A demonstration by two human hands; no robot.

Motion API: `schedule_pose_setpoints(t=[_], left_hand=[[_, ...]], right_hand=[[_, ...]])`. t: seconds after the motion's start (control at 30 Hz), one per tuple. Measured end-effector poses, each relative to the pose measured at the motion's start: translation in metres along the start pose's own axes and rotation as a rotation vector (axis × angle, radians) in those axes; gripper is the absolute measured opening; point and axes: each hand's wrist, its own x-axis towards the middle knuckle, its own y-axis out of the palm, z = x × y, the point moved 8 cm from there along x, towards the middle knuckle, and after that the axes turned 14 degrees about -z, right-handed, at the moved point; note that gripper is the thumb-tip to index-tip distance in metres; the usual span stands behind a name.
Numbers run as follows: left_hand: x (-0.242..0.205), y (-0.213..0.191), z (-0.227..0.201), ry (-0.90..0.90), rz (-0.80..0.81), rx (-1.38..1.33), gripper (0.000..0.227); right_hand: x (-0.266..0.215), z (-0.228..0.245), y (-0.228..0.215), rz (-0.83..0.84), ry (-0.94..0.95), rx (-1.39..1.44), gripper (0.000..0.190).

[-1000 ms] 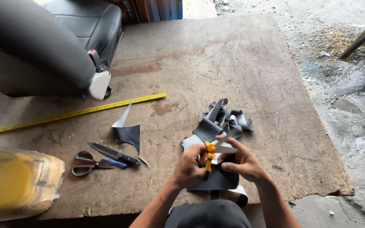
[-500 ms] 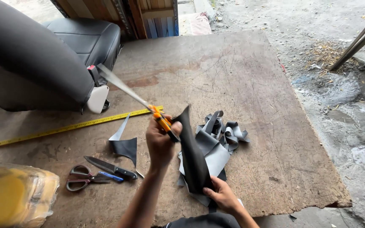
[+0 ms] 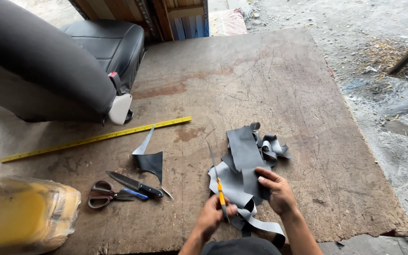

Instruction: Cutting and trimming strips of black upholstery material using scissors on a wooden workbench.

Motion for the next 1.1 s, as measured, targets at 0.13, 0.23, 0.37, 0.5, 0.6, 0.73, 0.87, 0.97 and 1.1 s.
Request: schedule_pose_setpoints(t=[0.13, 0.23, 0.37, 0.5, 0.6, 0.73, 0.87, 0.97, 1.1], left_hand=[[-0.023, 0.013, 0.025, 0.19, 0.26, 0.334, 0.046], [-0.041, 0.017, 0.023, 0.233, 0.235, 0.575, 0.049], [-0.022, 0.016, 0.025, 0.328, 0.149, 0.768, 0.035], [-0.036, 0.013, 0.005, 0.145, 0.073, 0.639, 0.03], [-0.021, 0.014, 0.011, 0.133, 0.055, 0.671, 0.033], [-0.026, 0.018, 0.0, 0.124, 0.069, 0.804, 0.042], [-0.033, 0.019, -0.004, 0.084, 0.068, 0.848, 0.045], [-0.04, 0.021, -0.008, 0.065, 0.08, 0.88, 0.05], [-0.016, 0.023, 0.025, 0.119, 0.085, 0.935, 0.046]], right_hand=[[-0.009, 0.064, 0.029, 0.08, -0.173, 0.092, 0.064], [-0.004, 0.1, 0.05, 0.163, -0.342, 0.147, 0.061], [-0.009, 0.127, 0.071, 0.217, -0.423, 0.237, 0.056], [-0.017, 0.125, 0.082, 0.339, -0.507, -0.007, 0.066], [-0.023, 0.115, 0.084, 0.39, -0.493, -0.173, 0.072], [-0.022, 0.087, 0.074, 0.399, -0.457, -0.268, 0.084], [-0.023, 0.07, 0.065, 0.401, -0.403, -0.258, 0.093], [-0.032, 0.071, 0.061, 0.386, -0.451, -0.332, 0.092], [-0.026, 0.058, 0.048, 0.394, -0.385, -0.346, 0.099]])
